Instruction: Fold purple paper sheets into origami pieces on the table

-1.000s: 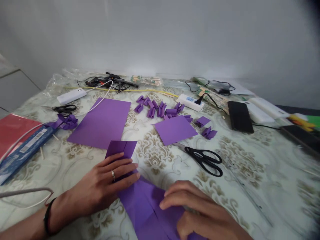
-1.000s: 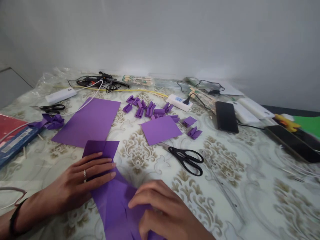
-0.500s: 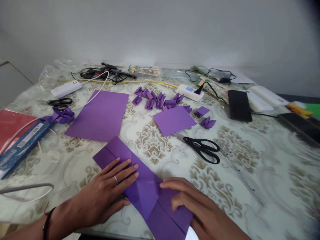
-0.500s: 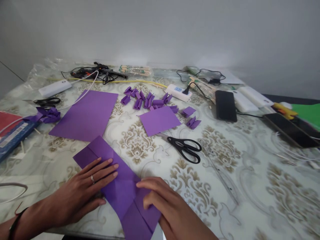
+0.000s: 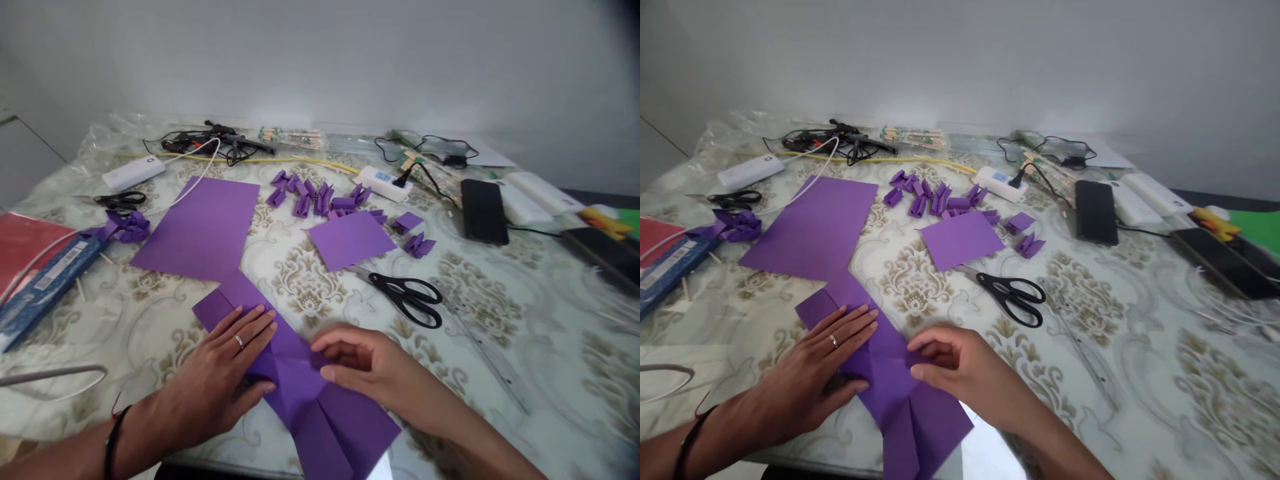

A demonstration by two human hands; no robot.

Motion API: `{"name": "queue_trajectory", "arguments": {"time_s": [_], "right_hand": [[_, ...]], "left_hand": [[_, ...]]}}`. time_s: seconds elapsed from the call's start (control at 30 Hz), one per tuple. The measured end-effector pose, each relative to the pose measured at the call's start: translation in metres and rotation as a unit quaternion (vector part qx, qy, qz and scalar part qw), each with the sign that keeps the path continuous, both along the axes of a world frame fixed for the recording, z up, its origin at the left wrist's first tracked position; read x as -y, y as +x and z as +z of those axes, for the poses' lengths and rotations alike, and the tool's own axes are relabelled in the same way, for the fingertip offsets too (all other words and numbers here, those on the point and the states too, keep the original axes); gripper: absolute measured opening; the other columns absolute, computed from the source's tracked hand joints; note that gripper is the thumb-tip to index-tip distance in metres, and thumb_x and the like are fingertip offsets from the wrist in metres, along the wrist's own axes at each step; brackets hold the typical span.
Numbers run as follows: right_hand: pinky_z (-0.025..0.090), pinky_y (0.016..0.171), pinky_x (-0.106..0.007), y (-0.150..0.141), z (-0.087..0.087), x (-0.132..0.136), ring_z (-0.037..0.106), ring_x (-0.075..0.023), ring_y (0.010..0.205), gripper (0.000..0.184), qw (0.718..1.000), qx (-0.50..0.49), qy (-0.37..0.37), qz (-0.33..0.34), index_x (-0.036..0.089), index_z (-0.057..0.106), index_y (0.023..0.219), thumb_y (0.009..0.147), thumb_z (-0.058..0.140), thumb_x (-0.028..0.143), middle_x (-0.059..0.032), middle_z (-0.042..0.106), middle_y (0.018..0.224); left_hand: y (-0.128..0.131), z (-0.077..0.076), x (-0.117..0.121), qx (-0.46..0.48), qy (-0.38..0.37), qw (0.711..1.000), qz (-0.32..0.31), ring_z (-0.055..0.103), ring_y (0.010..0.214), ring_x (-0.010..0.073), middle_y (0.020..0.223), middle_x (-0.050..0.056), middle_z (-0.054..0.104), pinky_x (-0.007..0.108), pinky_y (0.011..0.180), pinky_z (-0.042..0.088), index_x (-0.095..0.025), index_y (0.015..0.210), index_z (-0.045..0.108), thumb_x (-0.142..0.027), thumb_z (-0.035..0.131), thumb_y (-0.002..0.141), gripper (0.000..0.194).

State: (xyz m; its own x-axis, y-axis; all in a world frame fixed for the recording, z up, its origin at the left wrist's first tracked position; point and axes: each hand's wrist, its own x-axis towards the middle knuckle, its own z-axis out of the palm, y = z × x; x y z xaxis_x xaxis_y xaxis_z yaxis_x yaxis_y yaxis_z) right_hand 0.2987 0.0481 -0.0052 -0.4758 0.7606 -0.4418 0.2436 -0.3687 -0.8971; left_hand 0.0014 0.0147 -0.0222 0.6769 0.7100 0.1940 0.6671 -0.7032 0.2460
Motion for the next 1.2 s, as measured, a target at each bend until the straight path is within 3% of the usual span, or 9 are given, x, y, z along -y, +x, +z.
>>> {"name": "queue_trajectory", "arguments": {"time_s": [0.13,0.4,0.6,0.73,0.83,0.93,1.0,1.2], "right_hand": [[0.056,0.095,-0.037,-0.013,-0.004,-0.003,0.069,-0.0202,0.102,0.021,0.999,-0.019,0.030,-0.023,0.026,0.084,0.096,0.077,0.088,0.034,-0.0037,0.067,0.117],[0.057,0.083,-0.033,-0.017,-0.007,-0.005,0.065,-0.0149,0.085,0.015,0.997,0.024,0.076,-0.011,0.027,0.085,0.095,0.080,0.082,0.027,-0.0018,0.066,0.111],[0.057,0.087,-0.032,-0.009,-0.006,-0.013,0.070,-0.0182,0.098,0.011,0.996,-0.006,0.081,-0.044,0.027,0.084,0.091,0.082,0.085,0.033,-0.0023,0.067,0.108],[0.059,0.089,-0.032,-0.003,-0.008,-0.023,0.071,-0.0196,0.104,0.015,0.991,0.002,0.109,-0.075,0.026,0.082,0.092,0.084,0.085,0.038,-0.0042,0.065,0.117],[0.061,0.084,-0.033,-0.006,-0.007,-0.027,0.071,-0.0172,0.093,0.017,0.987,0.044,0.137,-0.077,0.026,0.081,0.100,0.086,0.082,0.036,-0.0047,0.063,0.121],[0.061,0.082,-0.035,-0.014,-0.001,-0.028,0.069,-0.0168,0.086,0.021,0.975,0.120,0.186,-0.034,0.026,0.079,0.110,0.090,0.079,0.031,-0.0050,0.065,0.120],[0.060,0.085,-0.036,-0.020,0.005,-0.028,0.068,-0.0174,0.086,0.025,0.960,0.166,0.225,0.008,0.026,0.078,0.117,0.092,0.079,0.026,-0.0045,0.066,0.117],[0.059,0.094,-0.037,-0.026,0.010,-0.026,0.070,-0.0191,0.099,0.036,0.923,0.139,0.318,0.165,0.030,0.073,0.136,0.102,0.069,0.016,-0.0051,0.065,0.121]], "left_hand": [[0.001,0.004,-0.002,0.022,-0.012,1.000,-0.002,0.055,0.153,0.0340,0.162,0.016,0.061,0.062,0.124,0.051,-0.014,0.160,0.045,-0.028,0.065,0.105,0.060],[-0.002,0.004,-0.017,0.038,-0.036,0.999,-0.009,0.060,0.147,0.0348,0.159,0.017,0.062,0.059,0.119,0.055,-0.019,0.154,0.054,-0.022,0.073,0.100,0.058],[-0.014,0.012,-0.036,0.070,-0.024,0.997,-0.029,0.054,0.153,0.0340,0.162,0.017,0.059,0.058,0.128,0.046,-0.021,0.155,0.054,-0.027,0.070,0.103,0.055],[-0.024,0.024,-0.058,0.076,0.002,0.996,0.048,0.058,0.147,0.0384,0.161,0.019,0.056,0.063,0.117,0.054,-0.024,0.156,0.054,-0.035,0.067,0.106,0.053],[-0.023,0.026,-0.065,0.102,0.017,0.991,0.080,0.071,0.129,0.0339,0.148,0.016,0.064,0.058,0.104,0.063,-0.026,0.146,0.062,-0.032,0.064,0.108,0.038],[-0.017,0.019,-0.060,0.125,-0.006,0.992,-0.001,0.073,0.123,0.0279,0.139,0.011,0.070,0.050,0.104,0.064,-0.027,0.137,0.067,-0.026,0.061,0.110,0.028],[-0.014,0.012,-0.054,0.120,-0.032,0.991,-0.050,0.070,0.131,0.0287,0.143,0.011,0.070,0.050,0.110,0.061,-0.026,0.141,0.065,-0.026,0.062,0.109,0.031],[-0.013,0.002,-0.050,0.099,-0.067,0.990,-0.070,0.064,0.143,0.0307,0.147,0.016,0.069,0.053,0.122,0.054,-0.019,0.149,0.056,-0.027,0.063,0.109,0.042]]}}
